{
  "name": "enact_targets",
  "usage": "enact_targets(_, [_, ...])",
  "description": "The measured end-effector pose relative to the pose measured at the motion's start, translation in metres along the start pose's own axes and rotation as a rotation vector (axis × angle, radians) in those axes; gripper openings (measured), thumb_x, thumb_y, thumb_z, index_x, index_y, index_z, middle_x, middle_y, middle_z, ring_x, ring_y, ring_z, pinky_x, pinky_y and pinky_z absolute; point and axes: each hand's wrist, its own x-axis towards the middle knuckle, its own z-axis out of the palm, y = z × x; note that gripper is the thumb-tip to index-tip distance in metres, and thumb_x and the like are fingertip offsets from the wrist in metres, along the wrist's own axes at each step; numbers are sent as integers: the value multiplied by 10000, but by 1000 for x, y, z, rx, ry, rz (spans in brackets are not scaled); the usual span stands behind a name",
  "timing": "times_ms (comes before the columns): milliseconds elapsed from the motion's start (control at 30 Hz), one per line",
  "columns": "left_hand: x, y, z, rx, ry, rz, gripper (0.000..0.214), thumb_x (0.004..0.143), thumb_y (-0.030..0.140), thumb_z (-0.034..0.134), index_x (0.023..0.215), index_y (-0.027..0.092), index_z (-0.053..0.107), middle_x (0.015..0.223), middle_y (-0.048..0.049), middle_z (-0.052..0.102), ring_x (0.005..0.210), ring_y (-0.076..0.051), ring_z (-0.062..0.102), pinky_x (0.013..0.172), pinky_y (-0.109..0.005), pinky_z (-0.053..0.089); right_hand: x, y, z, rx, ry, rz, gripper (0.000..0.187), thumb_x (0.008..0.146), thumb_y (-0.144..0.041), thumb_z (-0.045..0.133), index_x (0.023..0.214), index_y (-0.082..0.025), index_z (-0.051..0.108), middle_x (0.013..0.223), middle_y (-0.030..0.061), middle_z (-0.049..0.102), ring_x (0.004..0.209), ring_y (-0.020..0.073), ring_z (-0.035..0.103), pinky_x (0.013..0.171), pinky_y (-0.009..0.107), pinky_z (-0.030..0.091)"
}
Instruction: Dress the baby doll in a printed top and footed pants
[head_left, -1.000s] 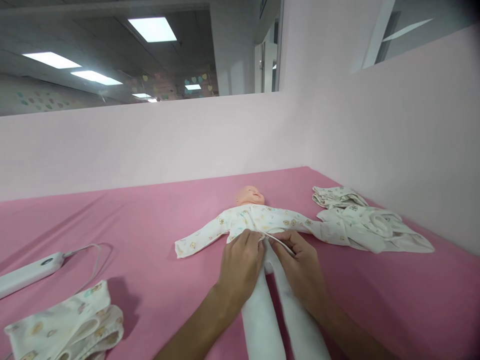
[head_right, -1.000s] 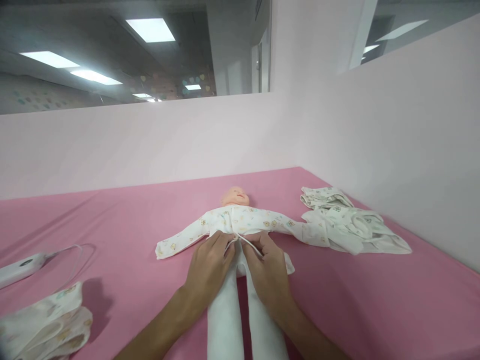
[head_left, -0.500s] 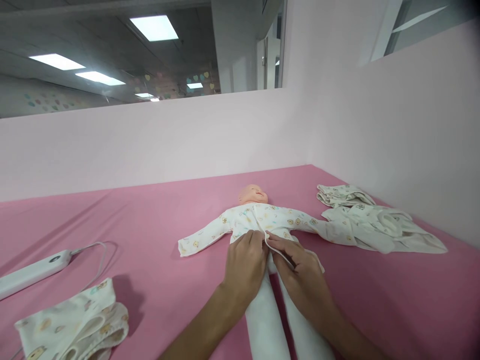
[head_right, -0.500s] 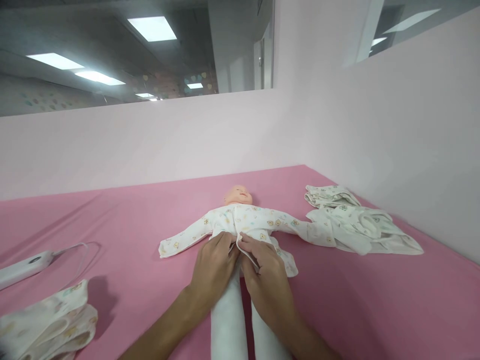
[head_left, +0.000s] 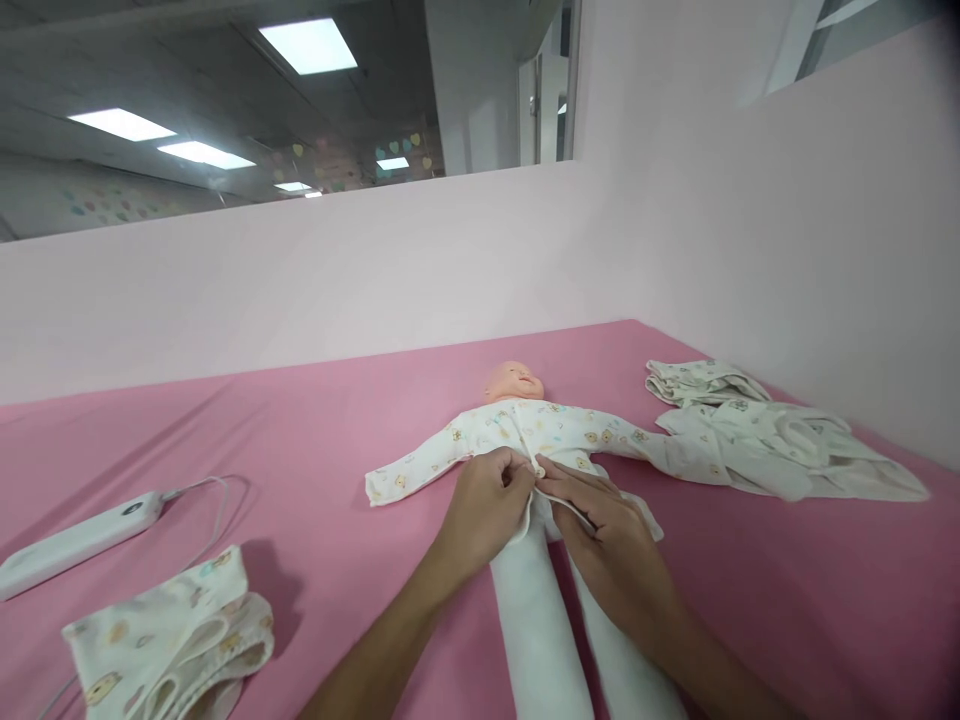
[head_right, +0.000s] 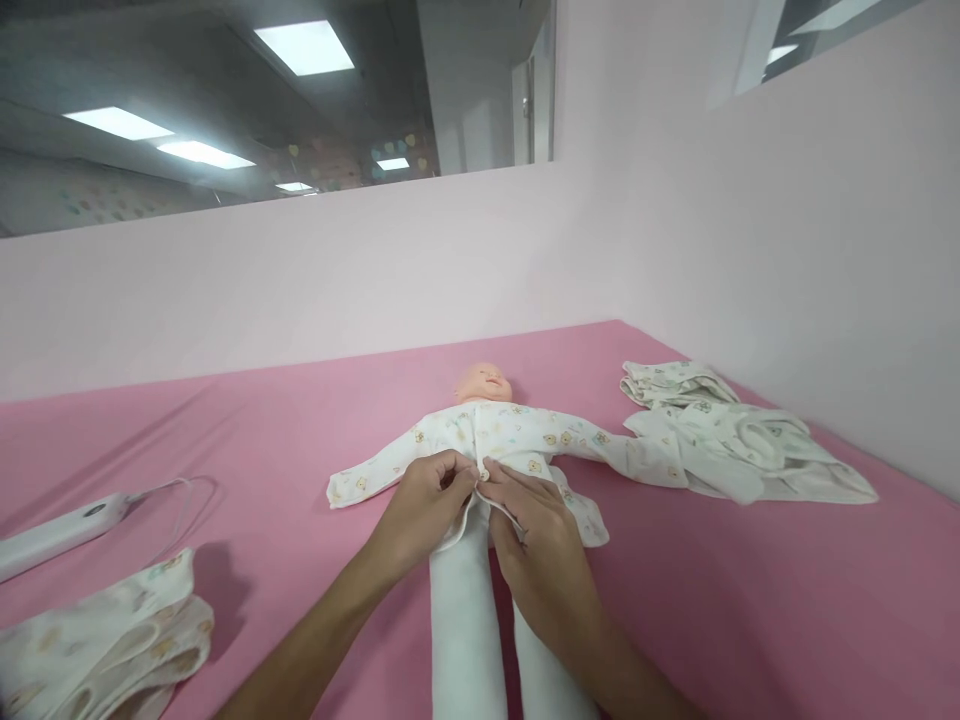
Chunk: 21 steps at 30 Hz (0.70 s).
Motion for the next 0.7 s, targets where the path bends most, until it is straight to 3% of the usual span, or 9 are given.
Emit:
enact_targets(200, [1,-1,6,28,43,2,206,855,279,402,685,186,470,565,54,484,519,-80,416,475,-189,306,-2,1,3,35,6,116,405,878,-230,447,1265,-301,543,1252,-6,623,1176,191,555,959,426,508])
enact_targets(500, [0,2,3,136,37,49,224,860,293,416,715,178,544,651,27,548,599,-109,477,535,-217,351,1,4,0,-100,17,-52,309,904,-256,434,1134,-237,639,1252,47,624,1220,239,516,1026,518,424])
enact_targets(700, [-21,-12,2,438,187,193,187,878,223,410,819,185,584,848,-12,631,767,-148,561,650,-258,414,-8,16,-8,-151,-60,-137,376,872,-384,526,1223,-266,593,1328,55,569,1292,311,445,1051,557,391])
